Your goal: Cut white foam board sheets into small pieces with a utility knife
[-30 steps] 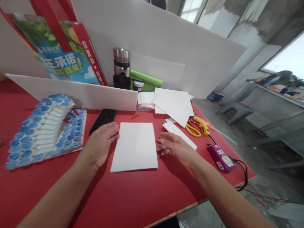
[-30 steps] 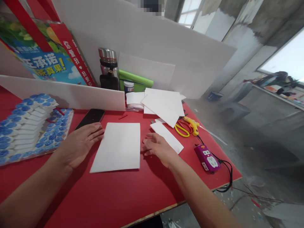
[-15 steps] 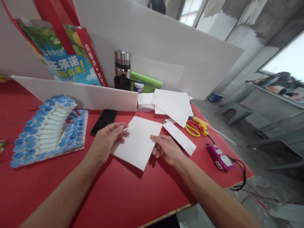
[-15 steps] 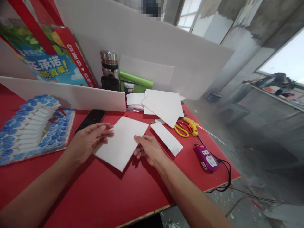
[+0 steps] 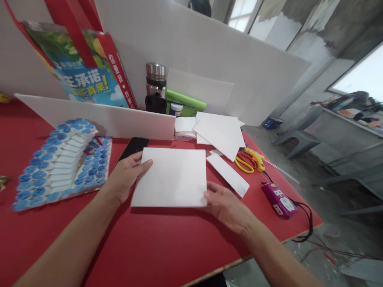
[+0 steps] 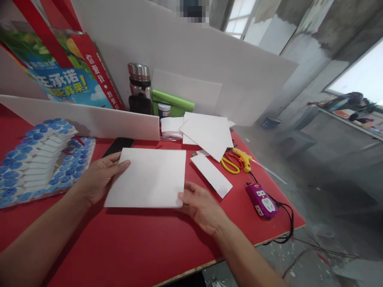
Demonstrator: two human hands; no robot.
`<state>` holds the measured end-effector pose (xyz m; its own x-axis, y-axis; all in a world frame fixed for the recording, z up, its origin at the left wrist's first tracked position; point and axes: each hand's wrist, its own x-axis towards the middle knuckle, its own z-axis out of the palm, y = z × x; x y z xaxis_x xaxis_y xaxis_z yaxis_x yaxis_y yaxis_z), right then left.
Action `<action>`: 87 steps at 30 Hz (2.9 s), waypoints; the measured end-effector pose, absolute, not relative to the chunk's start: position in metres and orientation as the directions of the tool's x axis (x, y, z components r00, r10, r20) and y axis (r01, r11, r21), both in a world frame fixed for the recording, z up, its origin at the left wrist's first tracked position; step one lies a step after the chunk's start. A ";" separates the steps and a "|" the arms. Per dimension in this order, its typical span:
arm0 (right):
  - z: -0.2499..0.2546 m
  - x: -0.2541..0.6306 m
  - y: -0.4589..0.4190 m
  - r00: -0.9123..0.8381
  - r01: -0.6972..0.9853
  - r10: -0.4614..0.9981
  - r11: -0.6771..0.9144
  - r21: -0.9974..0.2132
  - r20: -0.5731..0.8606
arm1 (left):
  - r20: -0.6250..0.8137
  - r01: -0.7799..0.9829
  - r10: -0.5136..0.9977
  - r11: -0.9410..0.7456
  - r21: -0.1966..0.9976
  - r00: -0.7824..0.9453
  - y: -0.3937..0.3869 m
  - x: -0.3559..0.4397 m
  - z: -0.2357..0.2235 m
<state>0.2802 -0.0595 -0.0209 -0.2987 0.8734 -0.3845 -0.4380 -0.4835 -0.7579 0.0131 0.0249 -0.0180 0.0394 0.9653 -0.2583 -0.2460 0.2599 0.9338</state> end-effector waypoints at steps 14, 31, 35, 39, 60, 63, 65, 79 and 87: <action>-0.031 0.286 -0.041 -0.024 -0.255 0.921 -0.382 -0.888 -0.390 | 0.387 0.450 0.917 -0.388 0.804 0.099 0.020 0.018 -0.026; -0.027 0.311 -0.036 -0.291 0.793 0.957 0.247 -0.557 0.011 | -0.031 -0.189 0.983 -0.004 0.982 -0.180 0.029 0.018 -0.039; -0.034 0.305 -0.027 -0.352 0.764 0.933 0.241 -0.598 -0.073 | -0.092 -0.165 0.990 0.074 0.983 -0.104 0.030 0.021 -0.044; -0.041 0.300 -0.024 -0.396 0.740 0.917 0.292 -0.606 -0.042 | -0.069 -0.136 0.997 0.064 0.989 -0.038 0.031 0.026 -0.049; -0.053 0.294 -0.026 -0.368 0.760 0.928 0.335 -0.557 0.056 | -0.023 -0.360 0.996 -0.009 0.933 -0.085 0.023 0.048 -0.045; -0.051 0.296 -0.026 -0.327 0.765 0.945 0.271 -0.584 0.009 | 0.019 -0.108 0.996 -0.029 0.994 -0.091 0.021 0.043 -0.044; -0.050 0.300 -0.027 -0.312 0.759 0.950 0.236 -0.606 -0.021 | 0.087 0.166 0.996 -0.081 0.983 -0.030 0.019 0.038 -0.044; -0.050 0.312 -0.024 -0.398 0.725 0.917 0.318 -0.611 0.005 | 0.086 0.728 0.792 -0.594 0.343 0.605 0.013 0.028 -0.063; -0.053 0.310 -0.023 -0.417 0.714 0.908 0.360 -0.601 0.048 | 0.097 0.661 0.849 -0.472 0.584 0.520 0.009 0.036 -0.058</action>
